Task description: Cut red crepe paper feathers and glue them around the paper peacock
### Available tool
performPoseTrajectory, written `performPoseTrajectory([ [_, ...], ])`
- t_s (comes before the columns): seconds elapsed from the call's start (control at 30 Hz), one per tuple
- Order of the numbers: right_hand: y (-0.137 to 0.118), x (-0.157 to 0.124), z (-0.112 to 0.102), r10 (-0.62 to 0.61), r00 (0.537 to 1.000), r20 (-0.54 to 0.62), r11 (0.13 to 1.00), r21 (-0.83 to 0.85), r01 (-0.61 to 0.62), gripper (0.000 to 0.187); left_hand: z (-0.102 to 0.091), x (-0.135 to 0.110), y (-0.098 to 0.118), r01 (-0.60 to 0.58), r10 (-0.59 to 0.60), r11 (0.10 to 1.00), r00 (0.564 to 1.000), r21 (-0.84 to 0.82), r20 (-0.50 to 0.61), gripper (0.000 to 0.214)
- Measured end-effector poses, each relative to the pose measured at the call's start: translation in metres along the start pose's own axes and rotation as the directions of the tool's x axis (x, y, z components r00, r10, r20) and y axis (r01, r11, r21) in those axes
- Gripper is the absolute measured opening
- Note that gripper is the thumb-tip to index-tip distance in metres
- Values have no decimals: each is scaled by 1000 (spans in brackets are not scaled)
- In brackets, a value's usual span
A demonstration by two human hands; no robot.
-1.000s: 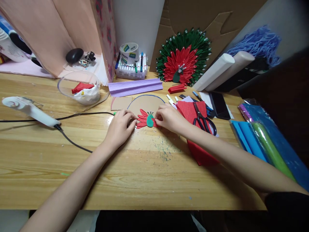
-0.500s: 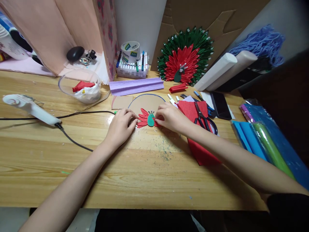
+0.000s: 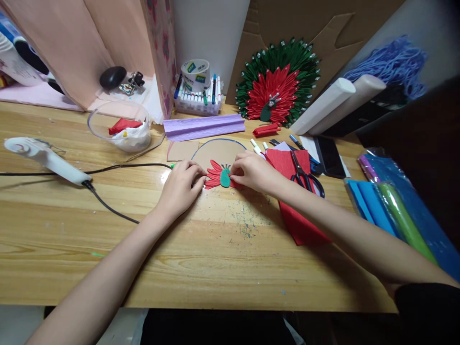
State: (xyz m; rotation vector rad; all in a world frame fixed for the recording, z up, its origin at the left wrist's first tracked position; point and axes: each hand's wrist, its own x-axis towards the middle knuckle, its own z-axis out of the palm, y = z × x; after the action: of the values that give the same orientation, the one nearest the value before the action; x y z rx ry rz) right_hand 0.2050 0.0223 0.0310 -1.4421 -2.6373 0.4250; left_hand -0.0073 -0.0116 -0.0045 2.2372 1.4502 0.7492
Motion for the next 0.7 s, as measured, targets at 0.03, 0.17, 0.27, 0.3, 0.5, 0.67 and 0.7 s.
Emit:
performPoseTrajectory([
  [0.03,1,1,-2,6,1000,6,1000,12,-6,10,0,0,0,1,-1,1000,1000,-1,0,14],
  [0.17,4,-3,-13,46,999,-26,995,94,-43,8,0,0,0,1,-1,1000,1000,-3,1,14],
  [0.27,7,-10,-17,34,999,-34,991,133,-29,10,0,0,0,-1,1,1000,1000,0,0,14],
  [0.3,8,-13,-17,23,999,-30,991,132,-19,11,0,0,0,0,0,1000,1000,2,-1,13],
  [0.5,10,-22,-7,-16,999,-45,995,100,20,13,1,0,0,1,-1,1000,1000,4,-6,13],
  [0.67,8,-21,-2,-27,997,-72,992,121,36,10,0,0,0,1,-1,1000,1000,5,-1,13],
  [0.7,8,-20,-1,-30,997,-67,992,121,38,10,0,1,0,3,-3,1000,1000,6,1,13],
])
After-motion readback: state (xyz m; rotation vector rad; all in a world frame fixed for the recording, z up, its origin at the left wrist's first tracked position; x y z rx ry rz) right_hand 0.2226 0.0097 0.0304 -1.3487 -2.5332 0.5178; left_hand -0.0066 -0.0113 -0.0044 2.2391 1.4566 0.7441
